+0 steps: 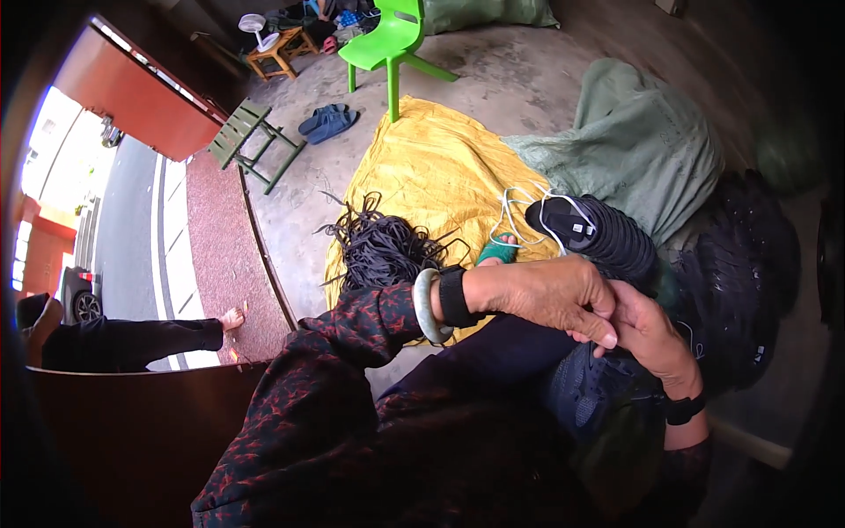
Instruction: Lacing a grey athletic shoe while sitting in a workshop.
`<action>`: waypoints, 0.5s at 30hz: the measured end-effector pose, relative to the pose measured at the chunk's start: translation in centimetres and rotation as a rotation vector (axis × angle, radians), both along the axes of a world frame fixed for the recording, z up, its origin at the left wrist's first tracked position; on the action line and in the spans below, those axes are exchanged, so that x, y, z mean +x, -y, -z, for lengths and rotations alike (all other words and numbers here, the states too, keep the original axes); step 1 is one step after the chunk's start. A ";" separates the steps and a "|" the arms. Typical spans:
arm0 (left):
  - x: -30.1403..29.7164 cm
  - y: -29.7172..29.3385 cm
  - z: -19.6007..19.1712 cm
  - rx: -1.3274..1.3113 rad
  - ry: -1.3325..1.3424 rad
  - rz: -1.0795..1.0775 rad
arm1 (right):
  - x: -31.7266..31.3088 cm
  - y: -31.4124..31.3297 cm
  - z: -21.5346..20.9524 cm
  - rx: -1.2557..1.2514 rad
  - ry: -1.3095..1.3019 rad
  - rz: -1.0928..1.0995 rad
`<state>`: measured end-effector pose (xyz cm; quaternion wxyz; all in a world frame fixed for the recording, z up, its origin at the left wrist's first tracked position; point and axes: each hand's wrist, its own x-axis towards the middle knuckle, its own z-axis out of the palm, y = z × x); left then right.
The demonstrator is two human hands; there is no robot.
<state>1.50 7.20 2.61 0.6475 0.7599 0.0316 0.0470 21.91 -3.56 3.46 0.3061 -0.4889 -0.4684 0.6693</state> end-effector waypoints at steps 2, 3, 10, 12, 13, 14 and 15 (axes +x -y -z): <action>0.0 0.2 0.3 0.025 0.041 -0.021 | 0.6 -0.1 0.5 -0.118 -0.081 -0.053; 0.0 0.3 0.3 0.026 0.058 -0.019 | 0.6 -0.1 0.6 -0.136 -0.086 -0.064; -0.5 0.9 0.0 0.171 0.127 -0.088 | 1.0 1.2 -0.8 0.039 0.337 -0.126; -0.5 0.3 1.0 0.193 0.144 -0.086 | 0.5 1.6 -1.9 0.229 0.608 -0.073; -1.0 0.1 1.2 0.261 0.129 -0.108 | 0.8 1.6 -1.9 0.325 0.630 -0.076; -1.3 -0.1 0.9 0.320 0.109 -0.104 | 1.3 1.9 -1.9 0.410 0.663 -0.069; -1.6 -0.1 1.3 0.385 0.105 -0.133 | 1.6 2.2 -1.8 0.446 0.686 -0.052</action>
